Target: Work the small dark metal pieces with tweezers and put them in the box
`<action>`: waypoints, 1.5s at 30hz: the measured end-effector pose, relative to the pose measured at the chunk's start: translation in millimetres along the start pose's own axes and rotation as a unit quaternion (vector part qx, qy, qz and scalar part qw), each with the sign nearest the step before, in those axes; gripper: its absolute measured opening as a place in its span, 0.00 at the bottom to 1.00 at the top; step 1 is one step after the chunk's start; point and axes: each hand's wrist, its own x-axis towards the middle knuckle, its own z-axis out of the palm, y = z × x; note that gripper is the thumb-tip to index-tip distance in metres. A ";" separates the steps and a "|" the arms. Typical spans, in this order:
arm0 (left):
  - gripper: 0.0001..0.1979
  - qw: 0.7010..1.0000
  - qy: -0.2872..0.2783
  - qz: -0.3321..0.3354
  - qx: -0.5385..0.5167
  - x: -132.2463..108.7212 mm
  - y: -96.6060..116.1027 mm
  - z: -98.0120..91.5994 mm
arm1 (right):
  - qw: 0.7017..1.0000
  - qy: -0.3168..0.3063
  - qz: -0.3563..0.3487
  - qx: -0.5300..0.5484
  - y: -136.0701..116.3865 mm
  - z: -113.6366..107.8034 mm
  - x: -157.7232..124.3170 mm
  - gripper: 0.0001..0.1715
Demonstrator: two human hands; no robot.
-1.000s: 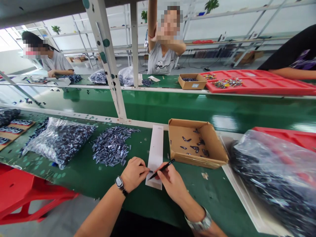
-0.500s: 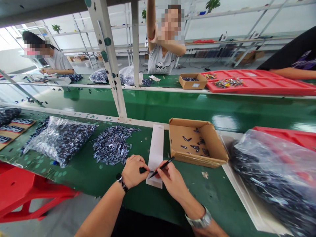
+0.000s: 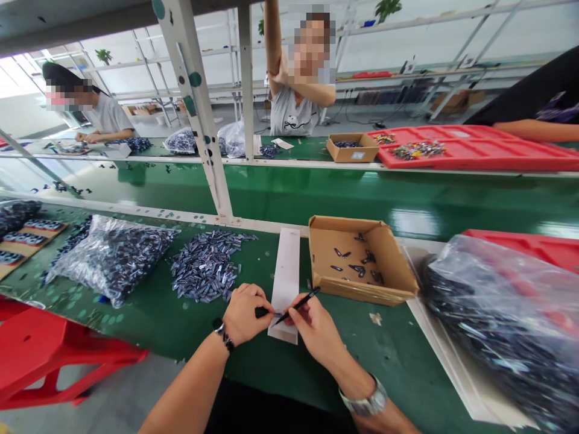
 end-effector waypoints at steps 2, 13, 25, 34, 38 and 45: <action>0.05 1.000 -0.002 0.003 -0.002 -0.1 -1.1 0.2 | 1.000 0.010 0.000 0.002 2.0 -0.6 0.3 0.29; 0.07 1.000 -0.010 0.023 0.008 -2.8 -5.9 1.6 | 0.998 0.060 -0.020 0.009 8.2 -4.2 -2.0 0.39; 0.10 0.999 -0.021 0.040 0.021 -4.8 -7.0 0.2 | 0.998 0.051 -0.040 -0.006 11.9 -4.1 -3.3 0.35; 0.10 0.999 -0.031 0.025 0.020 -4.8 -1.9 -2.5 | 0.998 0.043 -0.046 -0.008 14.0 -3.0 -4.0 0.32; 0.10 0.999 -0.029 0.026 0.018 -5.6 -2.5 -1.8 | 0.998 0.043 -0.050 -0.015 15.4 -2.6 -4.1 0.33; 0.09 0.997 -0.004 0.067 0.032 -9.6 -5.0 2.6 | 0.997 0.039 -0.060 -0.029 17.6 -3.8 -8.8 0.29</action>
